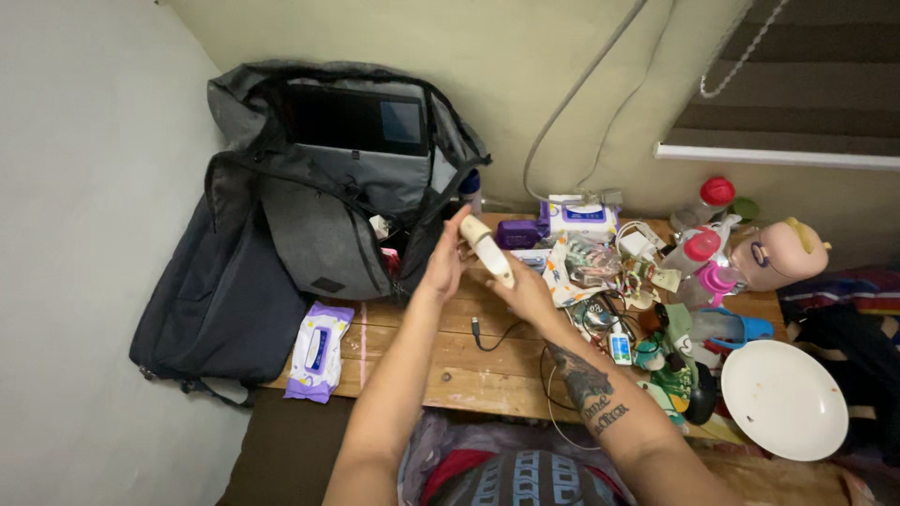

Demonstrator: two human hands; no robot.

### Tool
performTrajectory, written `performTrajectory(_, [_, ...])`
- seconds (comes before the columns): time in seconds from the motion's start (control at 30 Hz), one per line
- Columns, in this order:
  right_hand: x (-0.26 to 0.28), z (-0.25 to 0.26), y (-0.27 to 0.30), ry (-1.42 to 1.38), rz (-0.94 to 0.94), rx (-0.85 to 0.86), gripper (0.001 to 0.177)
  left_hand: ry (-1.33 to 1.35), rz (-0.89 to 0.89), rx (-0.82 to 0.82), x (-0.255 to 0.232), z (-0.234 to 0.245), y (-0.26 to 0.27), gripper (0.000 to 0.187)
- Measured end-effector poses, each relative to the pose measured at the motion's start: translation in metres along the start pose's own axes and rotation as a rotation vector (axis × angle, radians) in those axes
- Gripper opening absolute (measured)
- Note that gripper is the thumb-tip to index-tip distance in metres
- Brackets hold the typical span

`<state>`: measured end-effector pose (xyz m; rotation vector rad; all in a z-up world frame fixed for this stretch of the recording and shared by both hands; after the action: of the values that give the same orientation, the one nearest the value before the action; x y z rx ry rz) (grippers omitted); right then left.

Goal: The person picks up items from a cluttered wooden table one at a time, including headphones, cables, a charger, bottles, and small packages, and places them into an open backpack. They then fold and close the backpack flap, and finally pick up a cloth and wipe the table surface.

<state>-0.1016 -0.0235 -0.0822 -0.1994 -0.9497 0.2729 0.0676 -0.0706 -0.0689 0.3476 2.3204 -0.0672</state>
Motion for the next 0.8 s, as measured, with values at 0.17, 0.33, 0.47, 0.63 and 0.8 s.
performTrajectory(0.17, [-0.027, -0.027, 0.008, 0.066, -0.212, 0.145, 0.070, -0.484, -0.188, -0.317, 0.056, 0.039, -0.014, 0.086])
performTrajectory(0.33, [-0.039, -0.030, 0.010, -0.075, -0.226, 0.225, 0.086, -0.677, -0.289, -0.227, 0.072, 0.043, -0.018, 0.061])
performTrajectory(0.47, [-0.044, -0.031, 0.005, -0.111, -0.132, 0.178, 0.082, -1.098, -0.267, -0.302, 0.056, 0.038, -0.008, 0.068])
performTrajectory(0.63, [-0.058, -0.005, -0.044, 0.200, -0.010, -0.059, 0.050, -1.177, -0.328, -0.454, 0.031, 0.039, -0.015, 0.074])
performTrajectory(0.8, [-0.063, 0.002, -0.088, 0.616, 0.161, -0.042, 0.054, -1.258, -0.302, -0.485, 0.039, 0.060, -0.025, 0.076])
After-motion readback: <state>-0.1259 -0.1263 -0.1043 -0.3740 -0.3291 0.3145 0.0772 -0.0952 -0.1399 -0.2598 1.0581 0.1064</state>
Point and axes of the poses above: each hand's wrist, its own y-axis away from the middle knuckle, its own z-axis out of the back of the hand, x = y × z, the point moved 5 cm from there along -y, towards the middle knuckle
